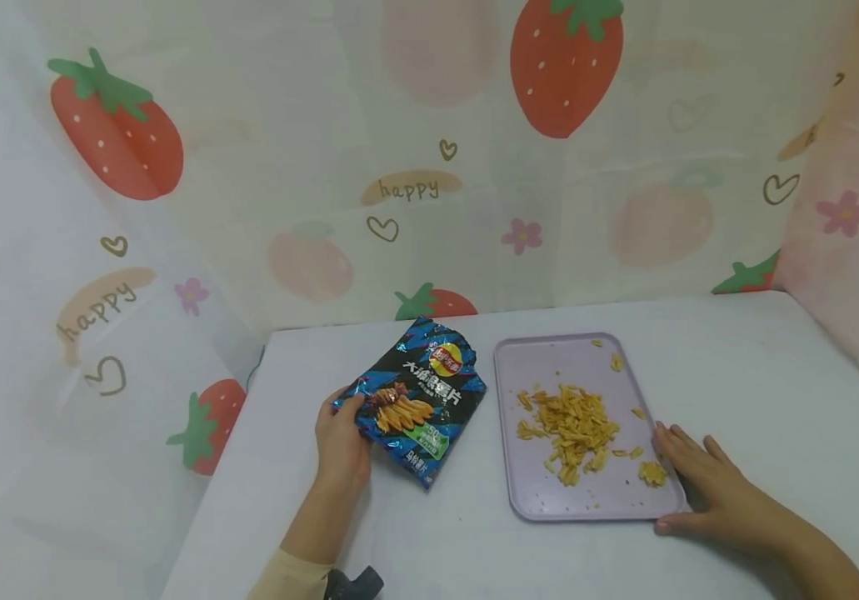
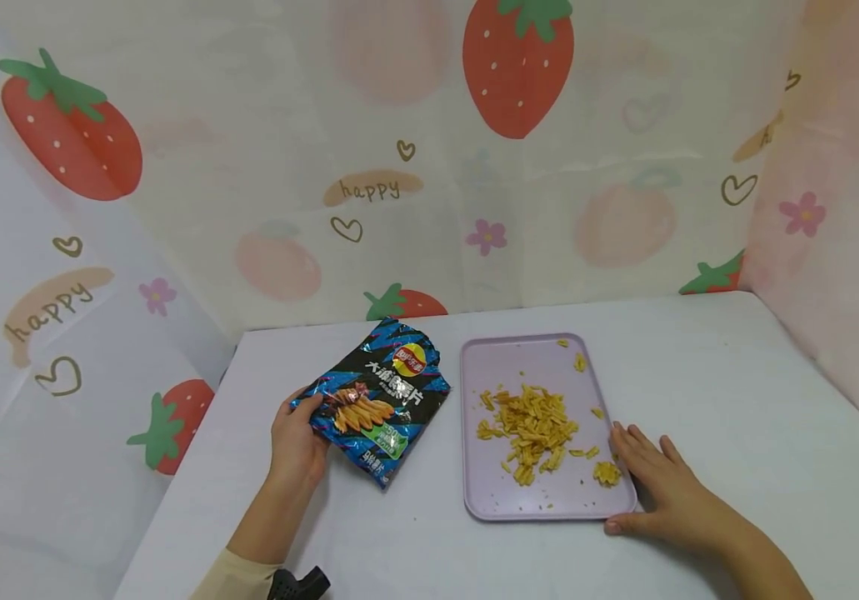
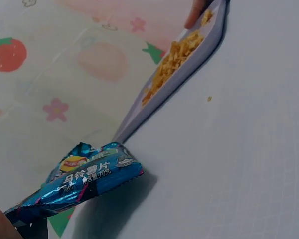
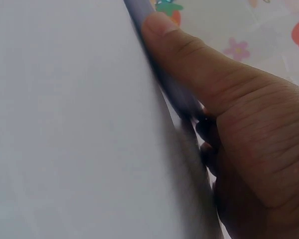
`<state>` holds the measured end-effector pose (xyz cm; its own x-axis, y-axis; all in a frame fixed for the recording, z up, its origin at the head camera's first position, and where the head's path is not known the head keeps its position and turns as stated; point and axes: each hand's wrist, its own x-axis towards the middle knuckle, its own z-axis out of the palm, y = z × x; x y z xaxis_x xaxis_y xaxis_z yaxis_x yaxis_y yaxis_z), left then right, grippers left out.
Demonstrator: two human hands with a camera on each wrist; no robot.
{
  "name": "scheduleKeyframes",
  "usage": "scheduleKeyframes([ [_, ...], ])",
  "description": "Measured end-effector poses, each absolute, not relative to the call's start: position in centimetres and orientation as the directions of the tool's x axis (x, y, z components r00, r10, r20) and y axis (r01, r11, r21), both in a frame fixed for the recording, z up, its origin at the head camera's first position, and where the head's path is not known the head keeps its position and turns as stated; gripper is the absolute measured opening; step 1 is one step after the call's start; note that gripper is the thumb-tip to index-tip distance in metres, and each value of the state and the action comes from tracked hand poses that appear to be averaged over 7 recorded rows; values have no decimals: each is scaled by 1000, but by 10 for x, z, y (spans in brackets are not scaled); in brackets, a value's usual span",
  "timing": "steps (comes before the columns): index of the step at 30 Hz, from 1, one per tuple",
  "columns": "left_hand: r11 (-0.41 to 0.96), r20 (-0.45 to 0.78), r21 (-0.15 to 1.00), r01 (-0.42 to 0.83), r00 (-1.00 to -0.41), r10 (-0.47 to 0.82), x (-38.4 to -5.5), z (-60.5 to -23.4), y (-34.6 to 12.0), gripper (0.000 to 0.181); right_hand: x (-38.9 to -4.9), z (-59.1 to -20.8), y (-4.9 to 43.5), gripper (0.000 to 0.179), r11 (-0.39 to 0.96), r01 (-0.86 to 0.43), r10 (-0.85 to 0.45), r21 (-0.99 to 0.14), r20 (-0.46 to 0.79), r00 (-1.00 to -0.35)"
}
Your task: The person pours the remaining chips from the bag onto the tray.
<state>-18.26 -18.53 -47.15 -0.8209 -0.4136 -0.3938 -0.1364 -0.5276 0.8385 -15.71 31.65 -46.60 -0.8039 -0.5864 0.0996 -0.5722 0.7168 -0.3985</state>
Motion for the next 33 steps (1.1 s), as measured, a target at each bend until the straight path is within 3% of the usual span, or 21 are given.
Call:
scheduleKeyframes([
  [18, -465, -410, 860, -209, -825, -389, -182, -475, -189, 48, -158, -466, 317, 114, 707, -590, -595, -389, 123, -794],
  [33, -230, -392, 914, -334, -871, -295, -162, -480, -209, 45, -158, -466, 319, 114, 715, -571, -586, -402, 99, -804],
])
